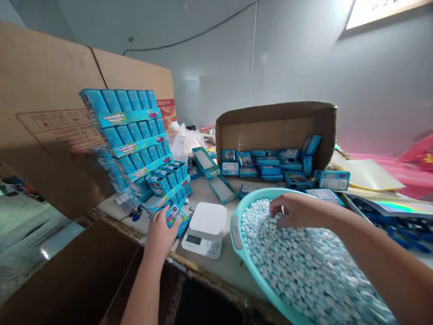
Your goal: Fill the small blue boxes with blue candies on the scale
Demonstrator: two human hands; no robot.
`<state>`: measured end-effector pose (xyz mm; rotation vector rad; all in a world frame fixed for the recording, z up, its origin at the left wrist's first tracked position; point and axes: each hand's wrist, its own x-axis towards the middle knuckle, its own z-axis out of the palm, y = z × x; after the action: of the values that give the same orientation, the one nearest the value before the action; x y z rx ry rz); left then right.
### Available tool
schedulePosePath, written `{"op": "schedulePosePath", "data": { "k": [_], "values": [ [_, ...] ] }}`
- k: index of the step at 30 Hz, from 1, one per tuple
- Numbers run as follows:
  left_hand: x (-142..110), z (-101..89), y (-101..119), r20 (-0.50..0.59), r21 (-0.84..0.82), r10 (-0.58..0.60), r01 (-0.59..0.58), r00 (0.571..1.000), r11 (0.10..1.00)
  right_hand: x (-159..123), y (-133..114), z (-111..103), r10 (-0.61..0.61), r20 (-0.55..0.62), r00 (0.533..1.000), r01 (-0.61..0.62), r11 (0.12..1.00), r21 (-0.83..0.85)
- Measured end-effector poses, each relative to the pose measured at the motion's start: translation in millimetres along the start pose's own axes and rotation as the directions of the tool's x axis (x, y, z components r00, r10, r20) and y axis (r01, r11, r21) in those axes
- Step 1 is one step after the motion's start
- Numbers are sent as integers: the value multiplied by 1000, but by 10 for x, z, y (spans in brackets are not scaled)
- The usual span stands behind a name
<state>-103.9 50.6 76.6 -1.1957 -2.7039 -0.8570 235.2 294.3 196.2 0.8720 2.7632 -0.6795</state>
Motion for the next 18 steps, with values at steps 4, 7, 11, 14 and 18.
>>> {"op": "schedulePosePath", "data": {
  "k": [4,7,11,14,18],
  "values": [
    [29,89,-124,-25,-43,67,-68,997,997,22,-3,-9,23,49,999,-23,1000,0],
    [-28,122,-115,-176,-25,231,-239,957,971,53,14,-6,37,70,997,-37,999,6],
    [-84,99,-14,-272,14,531,-548,803,836,86,58,-9,42,76,996,-44,999,14],
    [-39,3,144,-382,61,585,-612,715,788,75,62,-9,44,72,996,-47,998,33],
    [79,-180,504,-539,-35,379,-470,752,882,6,-35,23,26,49,998,-30,995,92]
  ]
}}
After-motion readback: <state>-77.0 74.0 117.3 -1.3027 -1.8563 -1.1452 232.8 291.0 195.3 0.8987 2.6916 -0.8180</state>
